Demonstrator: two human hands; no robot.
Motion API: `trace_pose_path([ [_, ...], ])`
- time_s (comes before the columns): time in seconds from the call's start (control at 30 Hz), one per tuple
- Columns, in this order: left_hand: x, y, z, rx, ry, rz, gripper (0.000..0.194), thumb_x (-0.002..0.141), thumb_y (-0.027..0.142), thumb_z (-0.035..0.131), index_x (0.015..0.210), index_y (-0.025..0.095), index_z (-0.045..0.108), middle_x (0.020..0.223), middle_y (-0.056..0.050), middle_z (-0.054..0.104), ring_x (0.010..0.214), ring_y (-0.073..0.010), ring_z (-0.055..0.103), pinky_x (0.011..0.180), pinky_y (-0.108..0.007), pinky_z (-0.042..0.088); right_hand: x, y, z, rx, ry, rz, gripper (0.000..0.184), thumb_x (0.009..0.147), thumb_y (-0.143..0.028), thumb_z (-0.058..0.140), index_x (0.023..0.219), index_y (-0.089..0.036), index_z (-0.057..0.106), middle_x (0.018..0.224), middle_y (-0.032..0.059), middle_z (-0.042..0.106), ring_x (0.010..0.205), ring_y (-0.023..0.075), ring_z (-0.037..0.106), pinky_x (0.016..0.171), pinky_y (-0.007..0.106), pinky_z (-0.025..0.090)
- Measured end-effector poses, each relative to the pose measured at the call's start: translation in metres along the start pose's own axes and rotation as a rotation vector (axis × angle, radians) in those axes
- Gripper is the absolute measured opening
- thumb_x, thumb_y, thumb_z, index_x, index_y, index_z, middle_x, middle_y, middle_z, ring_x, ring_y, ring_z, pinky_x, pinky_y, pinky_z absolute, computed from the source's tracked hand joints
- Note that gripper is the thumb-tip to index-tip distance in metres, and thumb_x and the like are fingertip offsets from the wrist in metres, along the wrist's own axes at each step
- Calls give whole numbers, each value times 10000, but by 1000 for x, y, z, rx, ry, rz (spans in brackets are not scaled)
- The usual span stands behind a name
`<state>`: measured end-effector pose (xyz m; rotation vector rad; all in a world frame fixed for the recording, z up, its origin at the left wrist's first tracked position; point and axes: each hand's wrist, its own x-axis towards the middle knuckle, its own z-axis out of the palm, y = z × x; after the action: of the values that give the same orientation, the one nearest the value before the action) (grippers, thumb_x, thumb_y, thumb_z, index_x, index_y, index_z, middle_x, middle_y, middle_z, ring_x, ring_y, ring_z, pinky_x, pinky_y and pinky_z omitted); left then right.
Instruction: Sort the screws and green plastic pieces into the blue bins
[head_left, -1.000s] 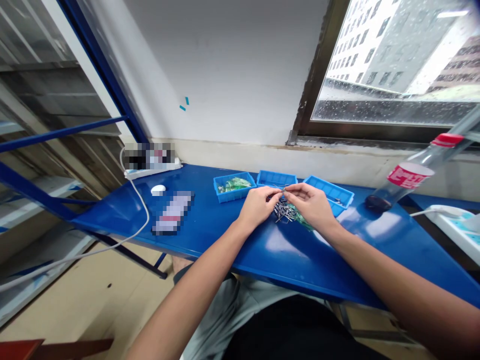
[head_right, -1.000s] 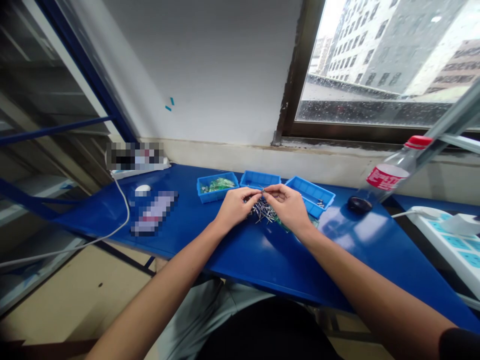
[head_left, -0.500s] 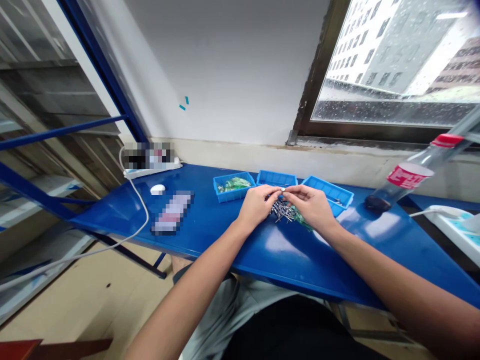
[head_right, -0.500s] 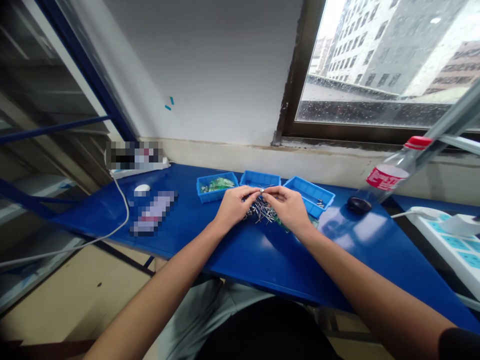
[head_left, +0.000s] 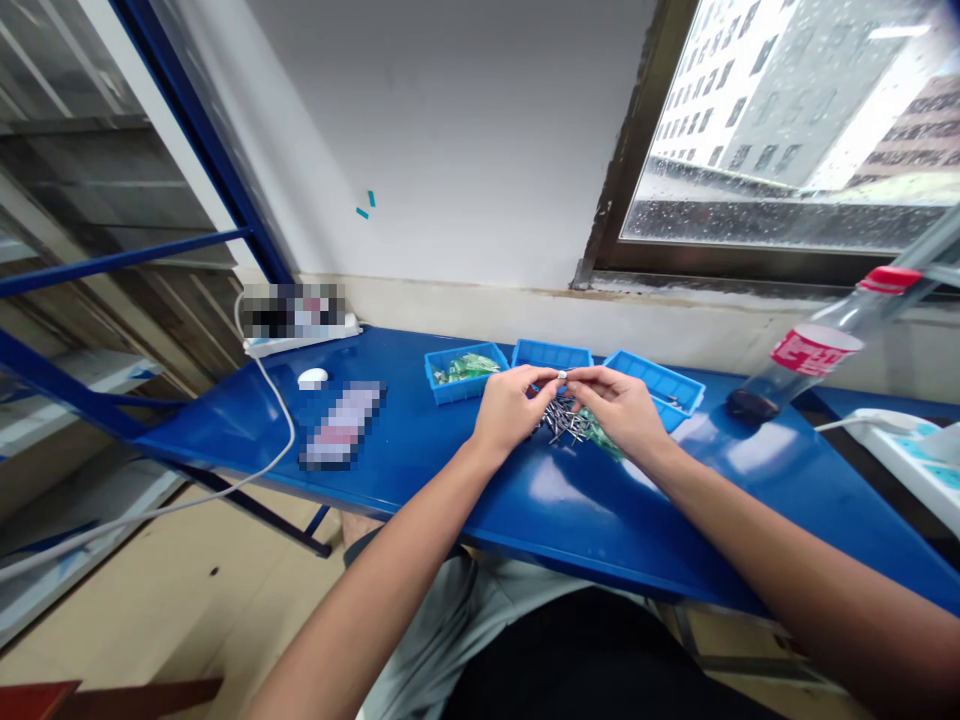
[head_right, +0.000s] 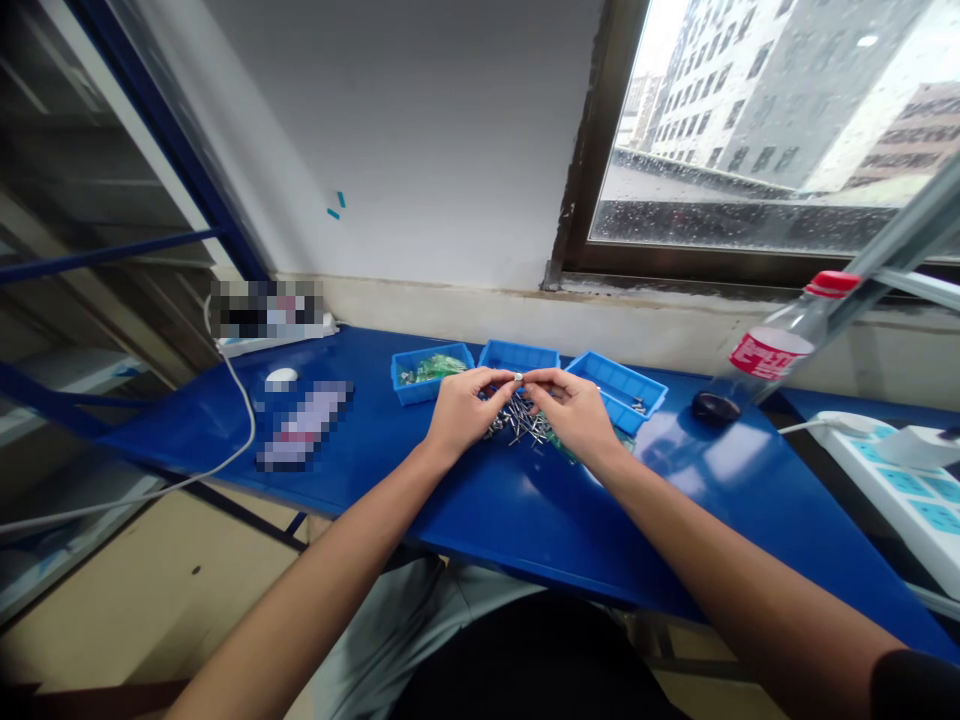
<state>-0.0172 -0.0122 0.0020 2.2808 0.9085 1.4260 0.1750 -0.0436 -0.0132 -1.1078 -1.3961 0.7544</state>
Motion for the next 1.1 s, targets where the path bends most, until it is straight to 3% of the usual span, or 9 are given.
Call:
trace_pose_path([
  [0.27,-1,-1,1,-30,-5,38,137,914,119,747,1014,197,796,977,-45,824,881,-183,780,839,-314,626,-3,-9,2,-17,-14,52,443,838,-597,825,993,-186,774,858,81,788,693,206,710,670,343,591],
  [0.5,2,-6,4,-300,12,-81,374,936,150,743,1297,202,659,1080,-72,828,990,-196,804,848,-306,654,-2,-5,1,51,-20,35,432,862,-560,822,1083,-191,785,902,72,791,677,181,689,691,348,579],
  [0.73,0,-4,3,-269,45,-59,384,933,141,752,1295,215,650,1088,-59,830,1017,-205,809,916,-334,664,0,4,4,127,-28,85,443,850,-565,826,1109,-205,815,963,88,797,804,215,711,729,364,591],
  [0.9,0,-1,2,-268,-1,-18,414,942,107,726,1331,210,629,1132,-60,825,1029,-189,805,914,-311,659,2,9,6,268,-94,166,445,840,-547,838,1113,-197,812,964,75,779,853,197,687,705,318,578],
  [1.1,0,-3,1,-206,-26,2,391,942,145,746,1315,207,646,1149,-81,812,1045,-197,793,946,-345,653,2,8,6,254,-103,173,468,829,-572,834,1127,-215,786,1067,76,778,877,197,698,728,329,604],
])
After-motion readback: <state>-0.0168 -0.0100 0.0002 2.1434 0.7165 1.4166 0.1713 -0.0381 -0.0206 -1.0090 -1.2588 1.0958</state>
